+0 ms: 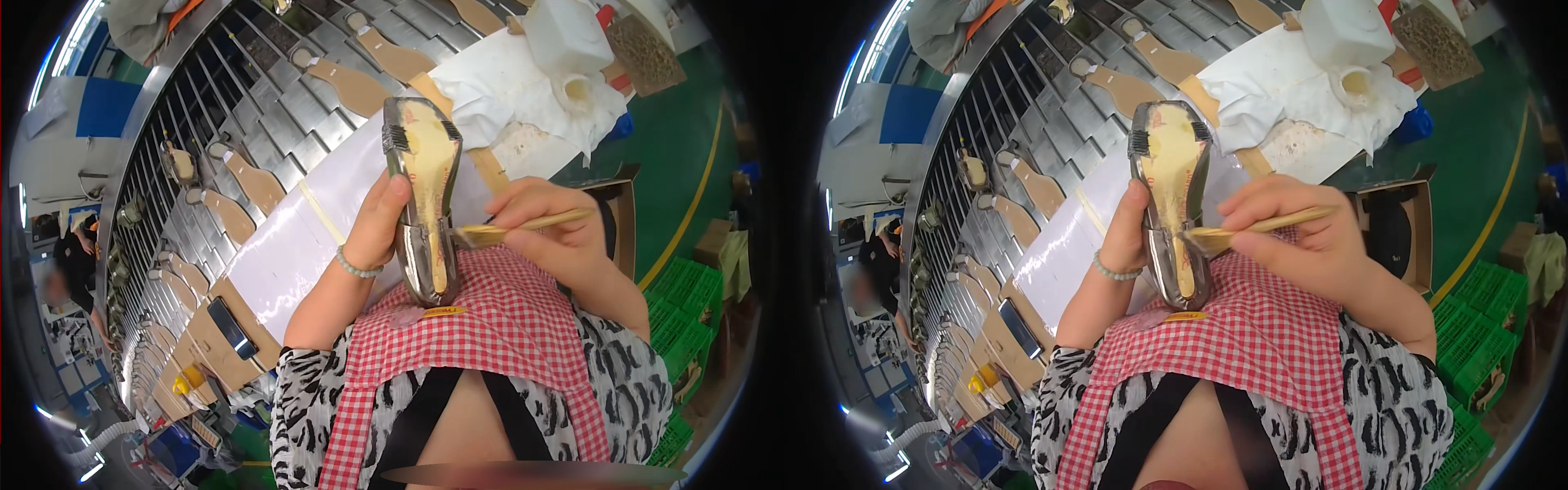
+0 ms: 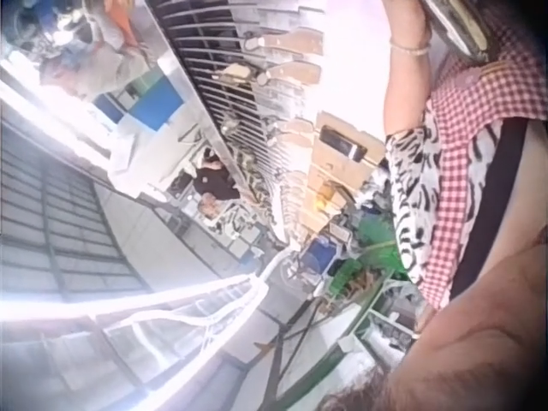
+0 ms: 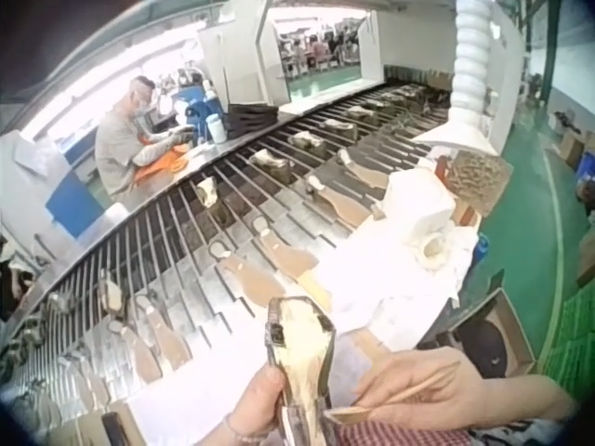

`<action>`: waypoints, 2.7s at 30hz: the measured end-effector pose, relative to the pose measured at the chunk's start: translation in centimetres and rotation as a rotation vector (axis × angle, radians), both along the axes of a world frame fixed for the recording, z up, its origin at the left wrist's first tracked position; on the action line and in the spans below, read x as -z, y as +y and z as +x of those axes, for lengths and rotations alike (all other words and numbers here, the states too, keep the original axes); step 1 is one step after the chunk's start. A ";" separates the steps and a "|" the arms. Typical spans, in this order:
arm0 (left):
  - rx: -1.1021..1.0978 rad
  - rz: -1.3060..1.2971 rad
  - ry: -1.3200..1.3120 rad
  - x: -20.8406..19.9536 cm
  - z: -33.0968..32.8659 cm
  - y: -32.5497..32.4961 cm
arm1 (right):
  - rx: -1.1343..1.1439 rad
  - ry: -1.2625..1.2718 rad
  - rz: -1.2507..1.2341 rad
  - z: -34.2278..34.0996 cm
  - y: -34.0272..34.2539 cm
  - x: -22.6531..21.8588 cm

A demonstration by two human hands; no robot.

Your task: Apply adhesive to shoe outsoles and midsoles using a brush at a manufacturing station.

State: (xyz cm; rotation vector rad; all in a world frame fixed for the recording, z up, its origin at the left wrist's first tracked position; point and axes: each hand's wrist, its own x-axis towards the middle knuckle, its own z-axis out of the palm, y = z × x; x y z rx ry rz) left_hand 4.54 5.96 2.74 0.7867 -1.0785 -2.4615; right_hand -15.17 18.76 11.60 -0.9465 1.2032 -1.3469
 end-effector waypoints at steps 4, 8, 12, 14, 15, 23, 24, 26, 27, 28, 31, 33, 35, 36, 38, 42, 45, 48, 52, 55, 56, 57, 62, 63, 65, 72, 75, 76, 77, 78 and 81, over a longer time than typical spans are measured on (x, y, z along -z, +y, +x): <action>0.050 -0.013 -0.004 -0.3 0.6 0.0 | -0.103 0.155 -0.068 1.5 -0.1 2.0; 0.034 -0.054 -0.002 -0.5 0.7 0.2 | -0.120 0.133 -0.063 2.1 -0.6 2.3; 0.040 -0.031 0.000 -0.6 0.6 0.5 | -0.072 0.344 -0.193 2.1 -0.9 2.4; 0.045 -0.030 -0.001 -0.6 0.6 0.5 | -0.084 0.465 -0.304 1.9 -1.0 2.4; 0.047 -0.031 0.000 -0.6 0.6 0.5 | -0.084 0.464 -0.303 1.9 -1.0 2.4; 0.062 -0.038 -0.038 -0.2 0.8 0.6 | -0.168 0.214 -0.142 2.2 -0.2 2.3; 0.048 -0.046 -0.041 -0.2 0.8 0.7 | -0.169 0.214 -0.141 2.2 -0.3 2.3; 0.057 -0.042 -0.033 -0.2 0.8 0.8 | -0.087 0.347 -0.247 2.0 -0.6 2.4; 0.066 -0.038 -0.026 -0.2 0.8 0.8 | -0.087 0.347 -0.247 1.9 -0.7 2.5; 0.068 -0.037 -0.026 -0.2 0.7 0.8 | -0.089 0.373 -0.262 1.9 -0.7 2.5; 0.071 -0.037 -0.041 -0.2 0.7 0.8 | -0.111 0.359 -0.256 2.1 -0.4 2.7; 0.080 -0.048 -0.049 0.0 0.7 0.8 | -0.132 0.318 -0.234 2.1 -0.2 2.7; 0.071 -0.048 -0.047 -0.2 0.6 0.9 | -0.133 0.354 -0.237 2.0 -0.3 2.4; 0.062 -0.048 -0.046 -0.3 0.6 1.0 | -0.133 0.355 -0.236 2.0 -0.4 2.4; 0.067 -0.033 -0.045 -0.3 0.7 1.0 | -0.091 0.402 -0.273 2.0 -0.6 2.4; 0.072 -0.026 -0.047 -0.2 0.8 1.0 | -0.108 0.430 -0.278 2.1 -0.6 2.4; 0.060 -0.026 -0.050 -0.2 0.8 1.2 | -0.137 0.335 -0.235 2.3 -0.3 2.6; 0.069 -0.006 -0.045 -0.5 0.7 1.2 | -0.167 0.293 -0.228 2.3 -0.3 2.8; 0.090 -0.022 -0.042 -0.2 0.8 0.9 | -0.209 0.264 -0.226 2.4 -0.2 2.9; 0.082 -0.019 -0.048 -0.2 0.8 0.9 | -0.236 0.235 -0.226 2.3 -0.2 3.1; 0.082 -0.012 -0.052 -0.2 0.8 0.8 | -0.252 0.215 -0.225 2.3 -0.2 3.0; 0.082 -0.006 -0.056 -0.2 0.7 0.7 | -0.251 0.216 -0.226 2.2 -0.3 2.9; -0.030 0.054 -0.028 0.2 1.1 -0.4 | -0.204 0.002 -0.128 0.7 -0.4 1.7; -0.101 0.036 -0.034 0.3 1.4 -0.9 | -0.209 0.009 -0.140 0.6 -0.4 1.6; -0.167 -0.116 -0.001 0.8 2.2 -2.2 | 0.085 -0.164 -0.082 0.4 -0.4 1.5; -0.295 -1.094 -0.174 3.4 4.3 0.2 | 0.282 -0.221 -0.045 0.7 -1.0 3.6; -0.438 -1.025 -0.175 3.6 4.5 3.6 | 0.309 -0.144 0.004 1.8 -1.1 4.7; -0.409 -0.951 -0.235 3.1 4.8 4.5 | 0.303 -0.127 0.054 2.1 -1.2 4.7; -0.379 -0.874 -0.293 2.7 4.9 5.1 | 0.307 -0.133 0.060 2.3 -1.2 5.0; -0.412 -0.924 -0.307 2.9 4.7 5.5 | 0.273 -0.124 0.050 2.6 -1.2 5.6; -0.439 -0.836 -0.258 1.5 3.8 6.1 | 0.248 -0.110 0.027 3.3 -1.2 7.0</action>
